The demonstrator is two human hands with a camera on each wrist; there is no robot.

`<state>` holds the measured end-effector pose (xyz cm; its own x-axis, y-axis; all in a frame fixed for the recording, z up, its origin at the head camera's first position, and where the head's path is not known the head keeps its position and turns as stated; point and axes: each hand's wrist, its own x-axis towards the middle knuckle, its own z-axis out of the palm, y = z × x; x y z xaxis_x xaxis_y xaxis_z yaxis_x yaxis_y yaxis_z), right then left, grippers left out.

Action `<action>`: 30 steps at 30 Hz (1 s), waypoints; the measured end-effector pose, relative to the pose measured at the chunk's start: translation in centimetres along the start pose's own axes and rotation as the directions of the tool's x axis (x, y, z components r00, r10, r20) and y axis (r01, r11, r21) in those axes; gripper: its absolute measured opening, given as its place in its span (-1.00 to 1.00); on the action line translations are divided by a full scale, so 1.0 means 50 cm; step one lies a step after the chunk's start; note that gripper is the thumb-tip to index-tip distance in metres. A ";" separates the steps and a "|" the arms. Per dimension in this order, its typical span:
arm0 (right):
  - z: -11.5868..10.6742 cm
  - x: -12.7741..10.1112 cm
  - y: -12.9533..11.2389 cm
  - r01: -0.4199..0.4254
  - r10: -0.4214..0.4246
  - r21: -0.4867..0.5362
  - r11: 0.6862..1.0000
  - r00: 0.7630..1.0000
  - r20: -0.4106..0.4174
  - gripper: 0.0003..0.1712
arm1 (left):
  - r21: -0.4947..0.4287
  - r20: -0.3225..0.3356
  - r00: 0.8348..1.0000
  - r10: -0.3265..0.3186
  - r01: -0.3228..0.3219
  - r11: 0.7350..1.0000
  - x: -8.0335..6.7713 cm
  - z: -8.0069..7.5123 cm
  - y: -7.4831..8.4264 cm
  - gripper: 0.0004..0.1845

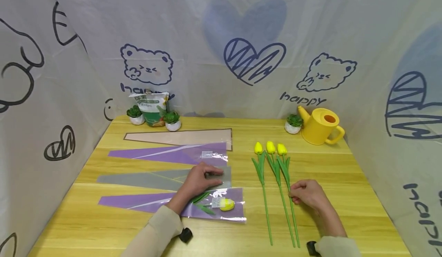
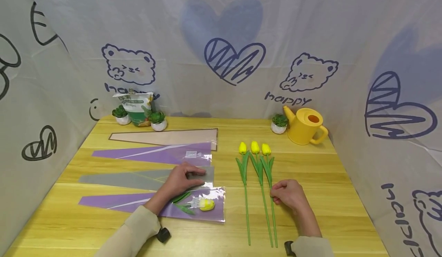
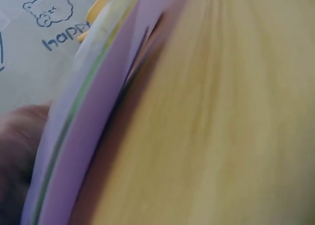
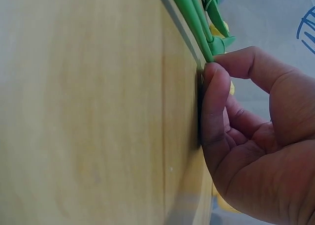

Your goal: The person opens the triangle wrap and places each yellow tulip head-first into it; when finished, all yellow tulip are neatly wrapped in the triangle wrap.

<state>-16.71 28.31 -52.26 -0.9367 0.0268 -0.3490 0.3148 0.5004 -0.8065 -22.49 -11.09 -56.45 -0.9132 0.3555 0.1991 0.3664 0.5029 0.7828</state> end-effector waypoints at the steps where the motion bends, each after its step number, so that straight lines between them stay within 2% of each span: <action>1: 0.000 0.000 0.000 0.002 -0.002 -0.001 1.000 1.000 0.001 -0.74 | 0.027 -0.005 1.000 0.024 -0.023 0.999 0.000 0.002 0.001 -0.69; 3: 0.000 0.000 0.000 0.007 -0.007 -0.001 1.000 1.000 0.001 -0.74 | 0.055 -0.016 0.998 0.059 -0.058 0.997 0.000 0.005 0.002 -0.73; 6: -0.001 0.000 0.000 0.012 -0.012 -0.001 1.000 1.000 0.003 -0.74 | 0.057 -0.032 0.997 0.071 -0.069 0.996 0.000 0.006 0.006 -0.80; 10: -0.001 -0.001 0.000 0.009 -0.008 -0.001 1.000 1.000 0.006 -0.74 | 0.042 -0.033 0.999 0.026 -0.025 0.999 0.001 0.006 0.007 -0.87; 15: -0.001 -0.002 -0.002 -0.003 0.003 -0.016 1.000 1.000 -0.003 -0.74 | -0.039 -0.029 0.999 -0.044 0.043 0.998 0.002 0.004 0.005 -0.89; 20: -0.001 -0.002 -0.004 -0.010 0.010 -0.015 1.000 1.000 -0.003 -0.74 | -0.149 -0.021 0.996 -0.084 0.080 0.986 0.001 0.002 0.000 -0.87; 26: -0.002 -0.002 -0.005 -0.014 0.014 -0.020 1.000 1.000 -0.001 -0.72 | -0.245 -0.007 0.995 -0.103 0.098 0.965 0.000 -0.002 0.004 -0.84; 30: -0.001 -0.001 -0.004 -0.018 0.018 -0.023 1.000 1.000 -0.006 -0.73 | -0.296 -0.022 0.994 -0.111 0.100 0.950 0.000 -0.003 0.005 -0.83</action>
<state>-16.75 28.23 -52.06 -0.9319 0.0408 -0.3603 0.3278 0.5196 -0.7890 -22.42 -11.09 -56.14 -0.9520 0.2801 0.1235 0.2041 0.2800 0.9380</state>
